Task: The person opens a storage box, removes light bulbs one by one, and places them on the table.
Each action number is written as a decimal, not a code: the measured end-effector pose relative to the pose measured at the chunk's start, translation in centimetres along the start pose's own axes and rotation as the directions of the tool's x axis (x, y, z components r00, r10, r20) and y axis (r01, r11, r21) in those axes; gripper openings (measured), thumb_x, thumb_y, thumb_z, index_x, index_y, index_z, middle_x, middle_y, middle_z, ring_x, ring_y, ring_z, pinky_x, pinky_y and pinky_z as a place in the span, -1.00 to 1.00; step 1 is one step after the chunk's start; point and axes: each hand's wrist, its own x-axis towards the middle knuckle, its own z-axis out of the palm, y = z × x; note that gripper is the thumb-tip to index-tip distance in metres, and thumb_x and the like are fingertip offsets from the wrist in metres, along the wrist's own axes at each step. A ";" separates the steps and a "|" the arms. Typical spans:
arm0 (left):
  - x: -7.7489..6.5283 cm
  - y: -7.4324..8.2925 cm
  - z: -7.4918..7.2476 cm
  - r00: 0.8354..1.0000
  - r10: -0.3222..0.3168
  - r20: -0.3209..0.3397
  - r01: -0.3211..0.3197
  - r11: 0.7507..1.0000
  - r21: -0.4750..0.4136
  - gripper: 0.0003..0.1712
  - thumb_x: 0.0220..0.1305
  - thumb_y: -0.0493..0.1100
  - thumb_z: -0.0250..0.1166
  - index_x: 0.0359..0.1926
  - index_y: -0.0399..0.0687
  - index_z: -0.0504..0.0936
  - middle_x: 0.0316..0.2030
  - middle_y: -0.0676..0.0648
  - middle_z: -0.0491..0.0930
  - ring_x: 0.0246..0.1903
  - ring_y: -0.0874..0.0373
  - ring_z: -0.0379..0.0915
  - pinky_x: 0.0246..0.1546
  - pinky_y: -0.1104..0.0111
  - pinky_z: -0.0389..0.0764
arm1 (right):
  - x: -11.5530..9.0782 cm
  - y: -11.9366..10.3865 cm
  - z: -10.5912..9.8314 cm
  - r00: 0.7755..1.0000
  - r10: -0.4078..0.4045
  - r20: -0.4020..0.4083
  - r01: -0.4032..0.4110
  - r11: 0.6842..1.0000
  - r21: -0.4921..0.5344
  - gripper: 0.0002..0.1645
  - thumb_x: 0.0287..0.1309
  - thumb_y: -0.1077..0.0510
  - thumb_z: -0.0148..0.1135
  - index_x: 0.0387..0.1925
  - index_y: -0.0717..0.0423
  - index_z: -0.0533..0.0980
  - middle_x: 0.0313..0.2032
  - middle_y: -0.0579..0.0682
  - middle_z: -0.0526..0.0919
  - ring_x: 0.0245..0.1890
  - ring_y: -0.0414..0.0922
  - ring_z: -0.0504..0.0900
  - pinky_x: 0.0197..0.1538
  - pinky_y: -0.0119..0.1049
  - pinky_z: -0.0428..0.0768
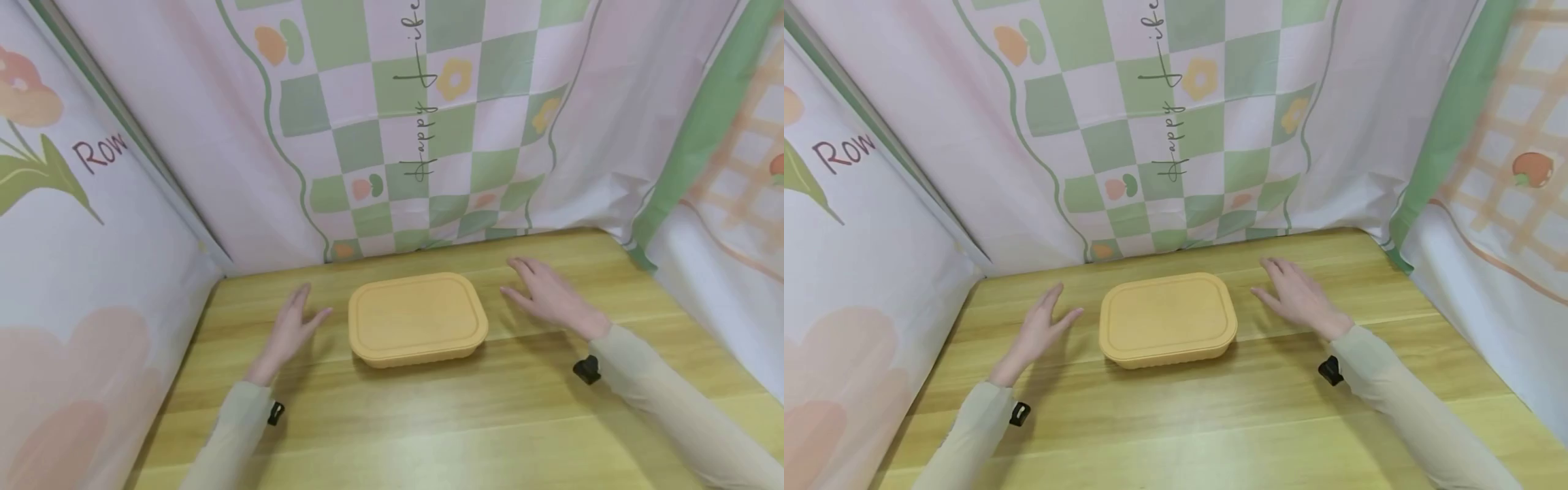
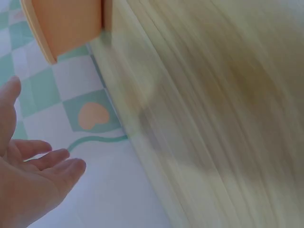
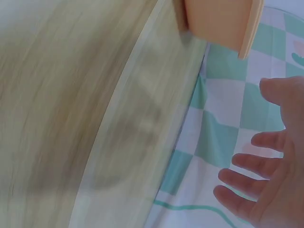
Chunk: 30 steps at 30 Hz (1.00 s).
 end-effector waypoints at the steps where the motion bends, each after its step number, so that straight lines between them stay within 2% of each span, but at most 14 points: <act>1: 0.0 0.1 0.1 1.000 -0.004 -0.002 0.004 1.000 -0.013 -0.05 0.37 0.12 0.24 0.50 -0.35 0.04 0.49 -0.39 0.07 0.48 -0.34 0.02 0.53 -0.17 0.12 | 0.0 -0.1 0.0 1.000 0.002 0.002 -0.002 1.000 0.021 -0.19 0.40 -0.08 0.12 0.40 0.41 0.18 0.32 0.49 0.31 0.28 0.43 0.34 0.35 0.39 0.37; 5: 0.2 0.6 0.4 1.000 0.016 -0.015 -0.017 0.999 -0.049 -0.11 0.33 0.07 0.30 0.44 -0.39 0.18 0.40 -0.43 0.26 0.33 -0.35 0.30 0.37 -0.13 0.44 | -0.2 -0.9 -0.1 1.000 -0.007 -0.006 0.007 0.997 0.074 -0.27 0.35 0.02 0.21 0.33 0.41 0.26 0.25 0.47 0.40 0.22 0.39 0.42 0.26 0.35 0.49; 8: 0.2 1.1 0.6 0.999 0.035 -0.017 -0.036 0.997 -0.064 -0.14 0.29 0.06 0.34 0.40 -0.39 0.26 0.33 -0.42 0.36 0.25 -0.32 0.41 0.26 -0.07 0.58 | -0.2 -1.7 -0.1 1.000 -0.013 0.001 0.013 0.995 0.104 -0.33 0.33 0.07 0.22 0.29 0.42 0.31 0.21 0.45 0.44 0.19 0.36 0.46 0.23 0.32 0.54; 14: 0.1 1.9 1.2 0.998 0.065 -0.017 -0.066 0.996 -0.062 -0.15 0.22 0.06 0.41 0.35 -0.38 0.34 0.26 -0.40 0.46 0.25 -0.30 0.42 0.30 -0.09 0.54 | -0.2 -2.9 -0.1 0.999 -0.025 0.024 0.021 0.989 0.147 -0.40 0.35 0.08 0.18 0.24 0.42 0.37 0.13 0.41 0.53 0.10 0.29 0.56 0.17 0.24 0.62; 19: 0.0 2.4 1.7 0.995 0.095 -0.015 -0.096 0.988 -0.119 -0.18 0.18 -0.04 0.45 0.32 -0.41 0.37 0.24 -0.41 0.47 0.21 -0.30 0.46 0.23 -0.03 0.62 | -0.3 -3.4 0.1 0.999 -0.033 0.018 0.030 0.984 0.175 -0.43 0.34 0.10 0.20 0.21 0.43 0.40 0.05 0.38 0.59 0.03 0.24 0.61 0.09 0.16 0.69; 23: -0.1 2.8 2.0 0.996 0.089 0.006 -0.087 0.978 -0.190 -0.20 0.15 -0.11 0.47 0.30 -0.45 0.37 0.22 -0.43 0.47 0.21 -0.30 0.46 0.26 0.02 0.60 | -0.1 -3.7 0.3 0.999 -0.043 0.015 0.039 0.978 0.205 -0.44 0.32 0.11 0.23 0.17 0.46 0.42 0.00 0.38 0.62 -0.03 0.21 0.64 0.02 0.08 0.74; 30: -0.2 3.0 2.8 0.997 0.076 0.034 -0.067 0.971 -0.228 -0.22 0.12 -0.15 0.48 0.26 -0.48 0.40 0.17 -0.44 0.51 0.15 -0.30 0.50 0.24 0.02 0.62 | 0.3 -4.3 0.7 0.998 -0.054 0.021 0.046 0.957 0.287 -0.47 0.30 0.14 0.23 0.11 0.51 0.45 -0.10 0.35 0.65 -0.16 0.12 0.68 -0.10 -0.05 0.79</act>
